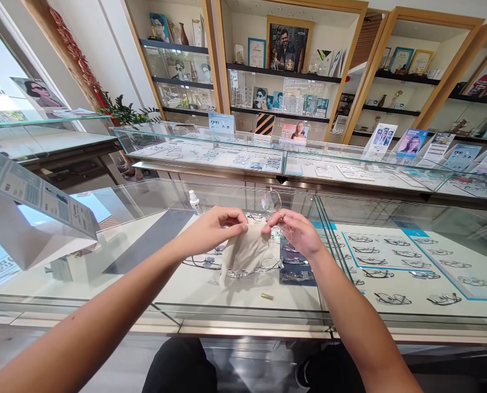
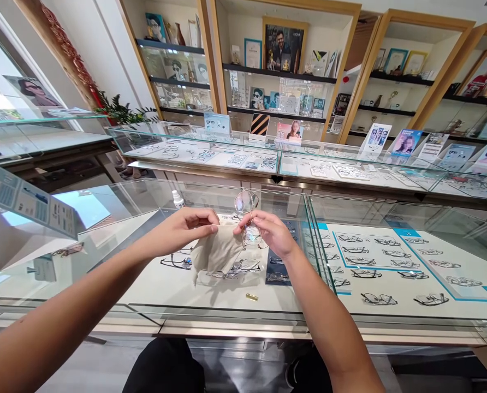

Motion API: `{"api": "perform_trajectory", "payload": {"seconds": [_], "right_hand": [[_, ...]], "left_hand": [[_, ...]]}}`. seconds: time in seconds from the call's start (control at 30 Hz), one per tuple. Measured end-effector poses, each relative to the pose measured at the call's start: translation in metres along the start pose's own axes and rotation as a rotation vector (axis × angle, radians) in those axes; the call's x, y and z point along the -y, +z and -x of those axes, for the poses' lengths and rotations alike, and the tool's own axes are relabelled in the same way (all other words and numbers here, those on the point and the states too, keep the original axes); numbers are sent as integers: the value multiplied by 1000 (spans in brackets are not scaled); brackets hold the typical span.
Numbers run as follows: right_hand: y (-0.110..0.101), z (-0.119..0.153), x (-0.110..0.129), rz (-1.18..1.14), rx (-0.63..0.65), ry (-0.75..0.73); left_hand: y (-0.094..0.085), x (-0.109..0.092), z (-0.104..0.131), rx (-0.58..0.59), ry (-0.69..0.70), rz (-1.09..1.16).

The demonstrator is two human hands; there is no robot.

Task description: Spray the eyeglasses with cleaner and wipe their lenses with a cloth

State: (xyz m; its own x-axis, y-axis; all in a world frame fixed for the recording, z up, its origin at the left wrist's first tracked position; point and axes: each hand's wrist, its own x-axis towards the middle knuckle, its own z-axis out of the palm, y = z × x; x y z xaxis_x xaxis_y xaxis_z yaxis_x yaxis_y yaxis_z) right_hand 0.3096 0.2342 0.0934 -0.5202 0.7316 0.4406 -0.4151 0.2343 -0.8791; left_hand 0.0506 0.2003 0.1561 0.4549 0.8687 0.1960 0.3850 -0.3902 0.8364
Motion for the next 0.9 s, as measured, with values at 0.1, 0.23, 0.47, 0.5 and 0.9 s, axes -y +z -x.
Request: {"api": "perform_trajectory", "payload": {"seconds": [0.1,0.23,0.47,0.5,0.9], "right_hand": [[1,3,2,-68,89,26],[4,6,3,-114,208,86],[4,6,1,-128,279,118],[4,6,2,-131,288,118],[5,6,7,-177,305,154]], "left_hand": [[-6,-3,-2,126,-75,1],[-7,-5,-3,225,-117,8],[-5,-3,-5,301,-121,20],[-6,-2,-5,298,-121,18],[-4,3,-2,269,-127,43]]}}
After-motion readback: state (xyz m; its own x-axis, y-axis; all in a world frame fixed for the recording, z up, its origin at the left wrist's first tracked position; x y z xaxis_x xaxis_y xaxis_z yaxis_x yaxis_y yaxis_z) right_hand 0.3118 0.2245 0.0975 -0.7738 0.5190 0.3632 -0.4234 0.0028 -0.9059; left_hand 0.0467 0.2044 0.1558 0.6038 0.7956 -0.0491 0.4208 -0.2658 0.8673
